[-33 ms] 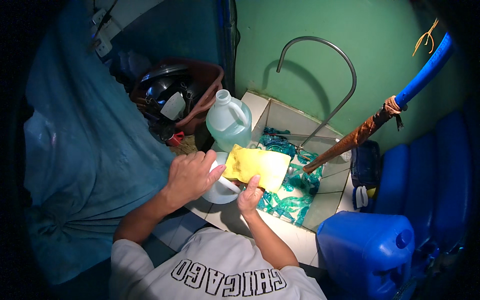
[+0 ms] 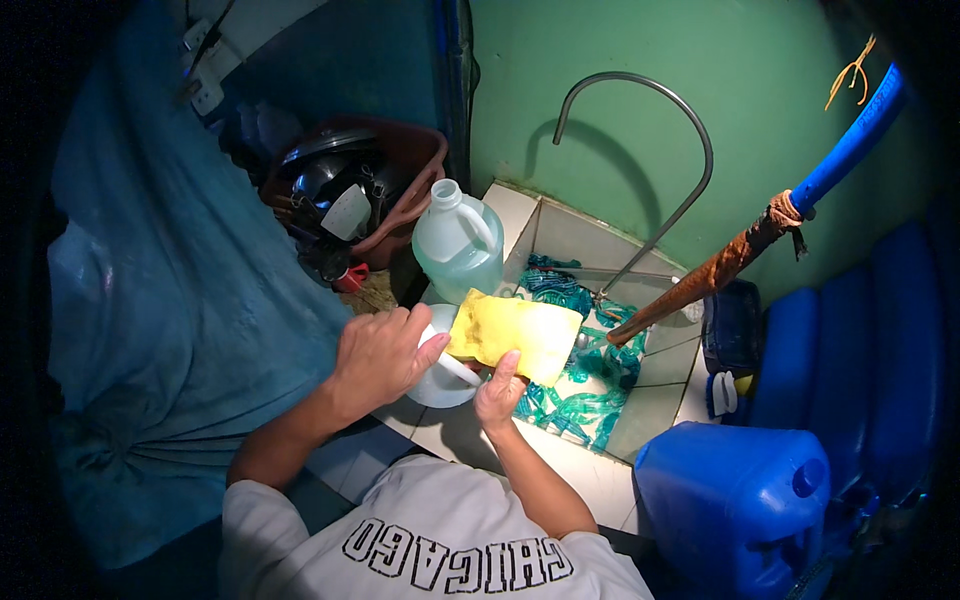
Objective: The person pours liquid from a white jug into a sink, then uses a yellow sponge to scrub a small dark container and a large blue water jug. They rinse the sponge under running water and continue scrubbing the blue jug's exterior before placing it on the counter.
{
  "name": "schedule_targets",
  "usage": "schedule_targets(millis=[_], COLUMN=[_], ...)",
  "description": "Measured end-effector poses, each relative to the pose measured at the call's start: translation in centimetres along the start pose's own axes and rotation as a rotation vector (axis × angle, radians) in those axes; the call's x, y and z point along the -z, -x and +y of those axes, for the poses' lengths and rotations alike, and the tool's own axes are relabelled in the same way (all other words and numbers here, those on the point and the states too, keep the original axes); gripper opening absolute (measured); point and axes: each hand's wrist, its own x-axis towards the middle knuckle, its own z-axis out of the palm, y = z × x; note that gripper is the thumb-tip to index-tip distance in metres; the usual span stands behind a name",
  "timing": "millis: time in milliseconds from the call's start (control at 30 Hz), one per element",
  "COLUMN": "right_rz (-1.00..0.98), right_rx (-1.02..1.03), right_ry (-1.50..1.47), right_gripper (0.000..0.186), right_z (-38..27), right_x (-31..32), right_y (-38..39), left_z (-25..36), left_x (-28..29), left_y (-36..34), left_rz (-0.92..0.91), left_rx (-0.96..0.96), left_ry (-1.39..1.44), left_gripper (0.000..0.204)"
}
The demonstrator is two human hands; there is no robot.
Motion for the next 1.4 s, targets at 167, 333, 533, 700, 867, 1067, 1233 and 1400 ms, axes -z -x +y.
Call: schedule_targets(millis=[167,333,533,700,867,1067,1233,1400], right_rz=[0.109,-0.008,0.006,0.102,0.051,0.021,0.000,0.052], right_rx=[0.118,-0.094,-0.047,-0.152,-0.066,-0.057,-0.048,0.078], right_ry=[0.033,-0.123,-0.188,0.146,0.225,0.250,0.151,0.168], right_gripper=[0.058,0.061,0.065,0.061,0.045,0.044,0.023,0.031], right_z=[0.9,0.6,0.2,0.2,0.1,-0.3,0.5,1.3], right_x=[-0.6,-0.2,-0.4,-1.9,-2.0,-1.3,-1.5,-1.6], right_y=[0.6,0.8,0.6,1.8,2.2,1.5,2.1,2.0], left_z=[0.2,-2.2,-2.7,-0.4,-0.3,-0.6,0.2,-0.2], left_x=[0.6,2.0,1.4,0.3,2.6,4.3,4.1,5.6], left_y=[0.6,0.4,0.1,-0.2,-1.1,-2.0,-2.0,-2.0], left_rz=[0.043,-0.018,0.058,0.148,-0.171,-0.297,-0.403,-0.400], left_rx=[-0.059,-0.261,-0.349,-0.165,-0.064,-0.095,0.065,-0.156], left_ry=[0.037,0.234,0.002,-0.176,-0.008,0.367,0.116,0.169], left_gripper=[0.029,0.030,0.034,0.040,0.042,0.041,0.033,0.027])
